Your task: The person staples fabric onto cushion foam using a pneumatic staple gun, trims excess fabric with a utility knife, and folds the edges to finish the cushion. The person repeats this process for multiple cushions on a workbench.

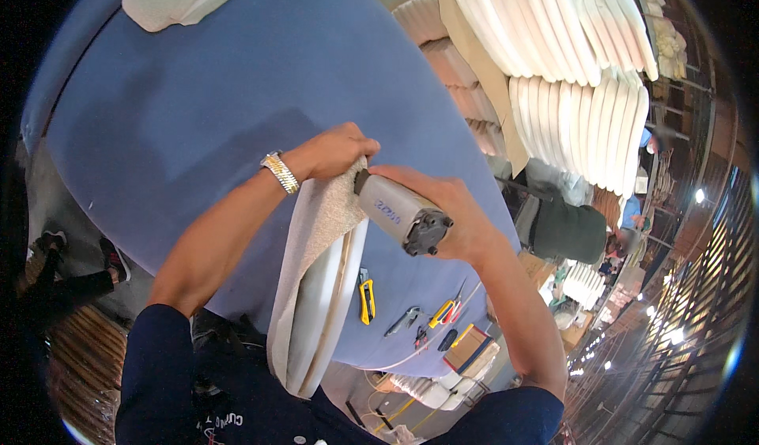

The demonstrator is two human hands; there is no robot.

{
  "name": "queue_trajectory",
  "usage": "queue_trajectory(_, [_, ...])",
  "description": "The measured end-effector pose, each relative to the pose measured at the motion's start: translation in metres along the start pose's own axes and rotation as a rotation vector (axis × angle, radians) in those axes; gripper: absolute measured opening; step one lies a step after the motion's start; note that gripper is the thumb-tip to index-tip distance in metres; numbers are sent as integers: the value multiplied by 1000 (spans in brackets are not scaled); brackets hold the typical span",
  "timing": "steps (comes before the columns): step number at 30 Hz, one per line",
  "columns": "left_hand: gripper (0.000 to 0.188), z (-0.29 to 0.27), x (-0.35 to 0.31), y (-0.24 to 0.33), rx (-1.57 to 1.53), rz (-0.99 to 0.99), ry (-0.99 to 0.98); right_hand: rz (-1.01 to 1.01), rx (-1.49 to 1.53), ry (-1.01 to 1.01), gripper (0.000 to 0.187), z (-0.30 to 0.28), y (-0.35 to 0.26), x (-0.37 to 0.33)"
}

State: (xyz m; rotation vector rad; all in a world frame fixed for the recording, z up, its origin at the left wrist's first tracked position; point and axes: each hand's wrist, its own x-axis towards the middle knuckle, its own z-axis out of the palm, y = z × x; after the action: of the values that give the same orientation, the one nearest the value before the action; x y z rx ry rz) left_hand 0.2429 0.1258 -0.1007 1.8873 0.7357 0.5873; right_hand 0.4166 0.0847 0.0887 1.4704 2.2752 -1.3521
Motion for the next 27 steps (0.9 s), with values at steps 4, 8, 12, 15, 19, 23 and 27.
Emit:
queue_trajectory(4, [11,8,1,-4,64,27,24,54,9,22,88,2,4,1])
queue_trajectory(8, [10,5,2,-3,51,42,18,-28,-12,15,87,-3,6,5])
queue_trajectory(12, [10,6,2,-7,98,90,50,-50,-22,52,86,3,8,5])
queue_trajectory(15, [11,7,5,0,63,34,19,42,5,59,86,5,3,3])
queue_trajectory(19, [14,3,4,-5,94,53,1,33,-48,85,84,8,-2,4])
queue_trajectory(23, [20,-5,2,7,122,9,-43,24,-74,135,81,14,-1,0])
queue_trajectory(27, [20,1,3,-10,123,103,22,-93,-106,173,74,16,-1,1])
